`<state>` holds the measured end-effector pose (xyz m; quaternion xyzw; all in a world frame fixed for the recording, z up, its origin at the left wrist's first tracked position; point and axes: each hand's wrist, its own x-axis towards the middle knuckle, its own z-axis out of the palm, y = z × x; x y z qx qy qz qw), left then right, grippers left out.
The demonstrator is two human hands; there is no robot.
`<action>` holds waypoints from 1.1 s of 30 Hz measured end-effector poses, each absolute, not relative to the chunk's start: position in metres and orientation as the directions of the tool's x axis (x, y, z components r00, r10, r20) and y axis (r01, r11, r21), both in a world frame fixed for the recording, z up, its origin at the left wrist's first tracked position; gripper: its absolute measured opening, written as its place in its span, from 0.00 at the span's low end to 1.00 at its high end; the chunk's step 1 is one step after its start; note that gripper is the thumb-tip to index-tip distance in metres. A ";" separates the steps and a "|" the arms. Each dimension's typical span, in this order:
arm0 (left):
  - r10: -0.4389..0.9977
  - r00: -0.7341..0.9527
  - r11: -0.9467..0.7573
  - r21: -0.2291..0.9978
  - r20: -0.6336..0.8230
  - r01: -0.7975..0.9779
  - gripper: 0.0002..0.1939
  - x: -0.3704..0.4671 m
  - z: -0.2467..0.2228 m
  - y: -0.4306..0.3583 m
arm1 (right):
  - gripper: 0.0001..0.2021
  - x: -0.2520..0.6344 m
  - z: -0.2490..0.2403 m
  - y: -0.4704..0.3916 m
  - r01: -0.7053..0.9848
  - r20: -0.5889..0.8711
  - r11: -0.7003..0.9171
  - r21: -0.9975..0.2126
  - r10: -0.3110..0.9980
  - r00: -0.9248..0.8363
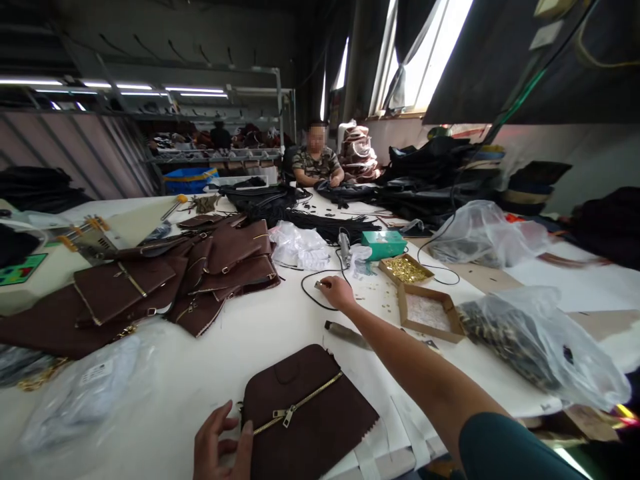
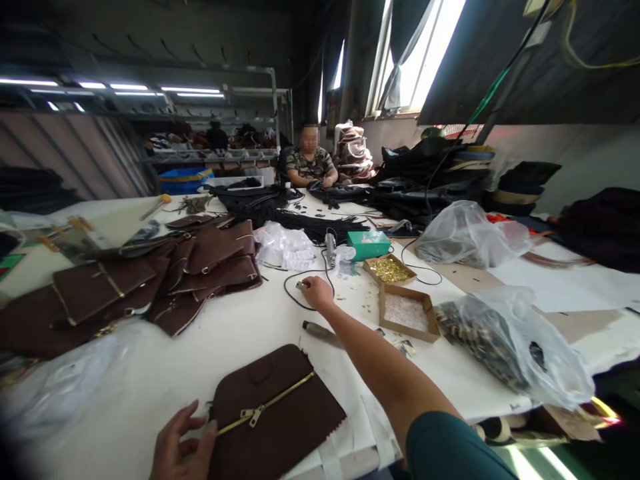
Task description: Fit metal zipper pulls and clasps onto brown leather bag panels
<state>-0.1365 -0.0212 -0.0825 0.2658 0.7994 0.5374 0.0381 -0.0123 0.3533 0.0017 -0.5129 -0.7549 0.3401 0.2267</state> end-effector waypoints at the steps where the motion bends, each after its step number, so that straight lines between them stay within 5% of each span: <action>1: 0.468 -0.859 0.279 0.888 0.208 0.367 0.33 -0.136 -0.077 -0.022 | 0.12 -0.010 0.007 0.340 0.578 -0.014 0.233 -0.782 0.920 -0.391; 7: 0.591 -0.734 0.148 0.849 0.336 0.508 0.30 -0.131 -0.020 -0.027 | 0.17 0.009 0.029 0.206 0.131 -0.047 0.041 -0.990 0.797 -0.602; 11: 0.711 -0.601 -0.010 0.859 0.366 0.511 0.26 -0.119 0.021 -0.028 | 0.18 0.017 0.033 0.120 -0.244 -0.061 -0.311 -0.919 0.721 -0.690; 19: 0.778 -0.624 -0.002 0.992 0.078 0.123 0.29 -0.088 0.032 -0.066 | 0.21 0.046 0.030 0.059 -0.264 -0.108 -0.451 -0.852 0.646 -0.756; 27: 0.830 -0.558 -0.060 0.994 -0.003 -0.094 0.29 -0.064 0.031 -0.085 | 0.19 0.066 0.035 0.029 -0.289 -0.020 -0.381 -0.878 0.633 -0.774; 33: 0.878 -0.478 -0.074 0.993 0.021 -0.092 0.30 -0.064 0.029 -0.093 | 0.16 0.077 0.043 0.027 -0.295 0.051 -0.328 -0.897 0.587 -0.808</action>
